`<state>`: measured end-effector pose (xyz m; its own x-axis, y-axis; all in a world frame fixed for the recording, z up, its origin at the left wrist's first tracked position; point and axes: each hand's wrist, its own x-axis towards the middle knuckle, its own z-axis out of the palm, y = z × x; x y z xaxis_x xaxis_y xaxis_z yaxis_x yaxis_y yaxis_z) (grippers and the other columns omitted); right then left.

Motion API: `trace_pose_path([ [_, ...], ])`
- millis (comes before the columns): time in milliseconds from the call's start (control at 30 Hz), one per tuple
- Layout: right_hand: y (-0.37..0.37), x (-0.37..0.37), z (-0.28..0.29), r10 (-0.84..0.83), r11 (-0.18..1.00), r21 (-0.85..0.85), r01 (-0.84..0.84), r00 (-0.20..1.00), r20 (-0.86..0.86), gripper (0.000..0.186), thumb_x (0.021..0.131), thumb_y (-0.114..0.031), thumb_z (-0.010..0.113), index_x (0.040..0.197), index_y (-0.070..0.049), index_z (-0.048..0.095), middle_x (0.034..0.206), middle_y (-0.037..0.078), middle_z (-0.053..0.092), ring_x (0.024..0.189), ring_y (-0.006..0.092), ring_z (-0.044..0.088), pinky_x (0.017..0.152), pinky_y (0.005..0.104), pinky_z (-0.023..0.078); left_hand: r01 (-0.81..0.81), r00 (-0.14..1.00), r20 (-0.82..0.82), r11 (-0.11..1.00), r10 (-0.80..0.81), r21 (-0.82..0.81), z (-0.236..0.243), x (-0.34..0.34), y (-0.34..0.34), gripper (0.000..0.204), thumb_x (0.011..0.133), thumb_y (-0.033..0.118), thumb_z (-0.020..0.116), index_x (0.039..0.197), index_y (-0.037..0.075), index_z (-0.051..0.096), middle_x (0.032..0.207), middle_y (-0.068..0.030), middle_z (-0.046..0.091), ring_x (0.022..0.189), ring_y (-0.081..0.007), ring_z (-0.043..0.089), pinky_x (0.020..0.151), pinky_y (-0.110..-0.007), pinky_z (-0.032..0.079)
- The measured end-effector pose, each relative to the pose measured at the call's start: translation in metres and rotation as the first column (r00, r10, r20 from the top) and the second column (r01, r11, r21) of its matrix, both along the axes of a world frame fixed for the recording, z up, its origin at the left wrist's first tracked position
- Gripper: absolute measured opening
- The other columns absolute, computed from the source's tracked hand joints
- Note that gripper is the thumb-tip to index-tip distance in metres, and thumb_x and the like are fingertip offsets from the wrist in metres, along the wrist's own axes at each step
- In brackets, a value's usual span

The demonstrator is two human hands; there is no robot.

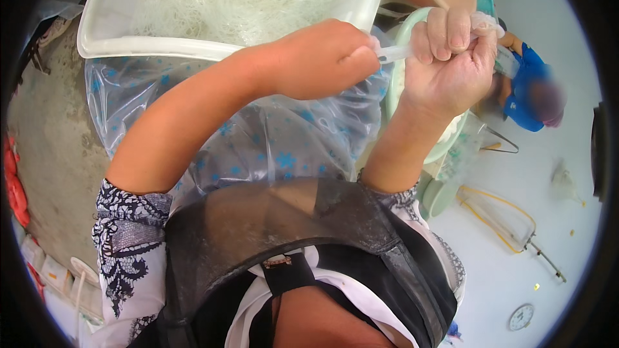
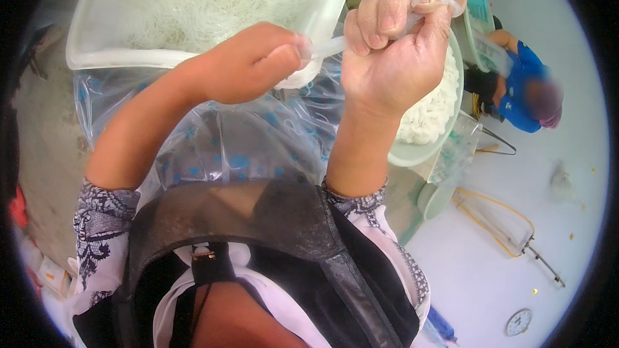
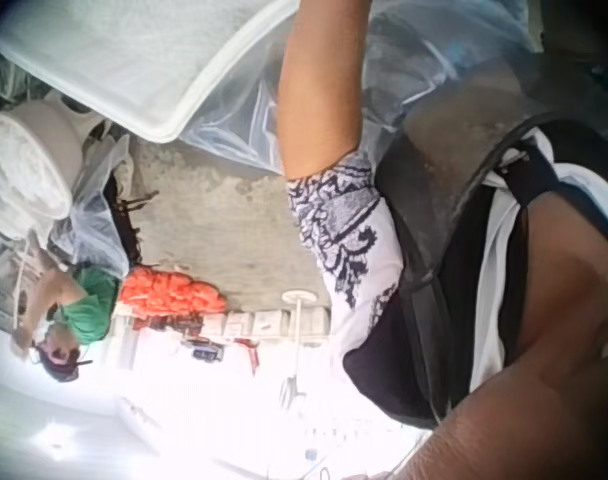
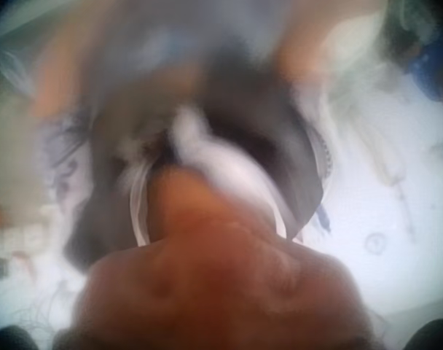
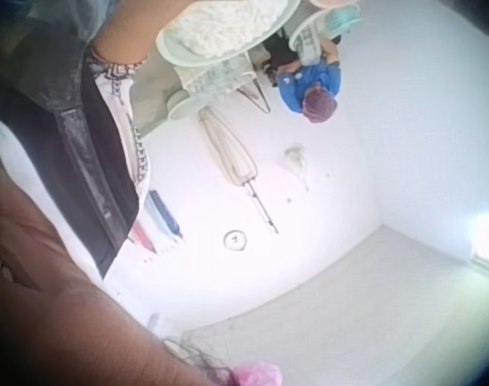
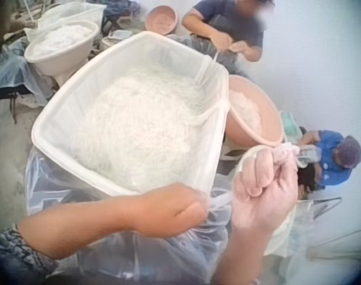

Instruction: The person repeatedly picks up white fibrous material from a large white tub, separates strands by hand, and places them into a smaller container. The process continues with consistent hand movements and no tools used.

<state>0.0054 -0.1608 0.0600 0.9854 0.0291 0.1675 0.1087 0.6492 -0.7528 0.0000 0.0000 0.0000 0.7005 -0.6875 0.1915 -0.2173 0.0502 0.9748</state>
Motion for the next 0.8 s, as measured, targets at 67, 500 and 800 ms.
trace_pose_path([
  [67, -0.001, -0.003, 0.003, -0.061, 0.995, -0.08, 0.062, 0.998, 0.021, 0.02, 0.093, -0.022, 0.035, 0.077, -0.012, 0.043, 0.056, 0.004, 0.043, 0.044, 0.0125, 0.033, 0.038, 0.0234, 0.028, -0.06, 0.998, 0.029, 0.998, 0.06, -0.021, -0.007, -0.001, -0.007, 0.031, 0.088, 0.023, 0.039, 0.071, -0.001, 0.046, 0.058, -0.0106, 0.045, 0.058, -0.0197, 0.038, 0.057, -0.034, 0.036],
  [500, -0.031, -0.011, -0.051, 0.289, -0.249, -0.9, 0.357, 0.915, 0.283, 0.065, 0.074, -0.032, 0.07, 0.126, -0.004, 0.045, 0.136, 0.028, 0.033, 0.13, 0.0402, 0.028, 0.106, 0.0484, 0.021, 0.746, 0.652, -0.033, 0.634, -0.757, 0.203, 0.04, -0.01, -0.035, 0.031, 0.096, 0.022, 0.037, 0.086, 0.003, 0.059, 0.084, -0.0098, 0.061, 0.073, -0.0211, 0.057, 0.074, -0.034, 0.046],
  [800, 0.045, -0.004, -0.015, 0.157, 0.885, -0.463, 0.042, 0.91, 0.383, 0.024, 0.091, -0.025, 0.051, 0.095, -0.005, 0.064, 0.131, 0.024, 0.042, 0.131, 0.0363, 0.029, 0.107, 0.0491, 0.025, -0.519, 0.44, -0.889, 0.844, 0.128, -0.135, 0.038, 0.02, 0.027, 0.024, 0.088, 0.021, 0.048, 0.098, 0.0, 0.055, 0.088, -0.0129, 0.058, 0.074, -0.0224, 0.057, 0.054, -0.03, 0.047],
])
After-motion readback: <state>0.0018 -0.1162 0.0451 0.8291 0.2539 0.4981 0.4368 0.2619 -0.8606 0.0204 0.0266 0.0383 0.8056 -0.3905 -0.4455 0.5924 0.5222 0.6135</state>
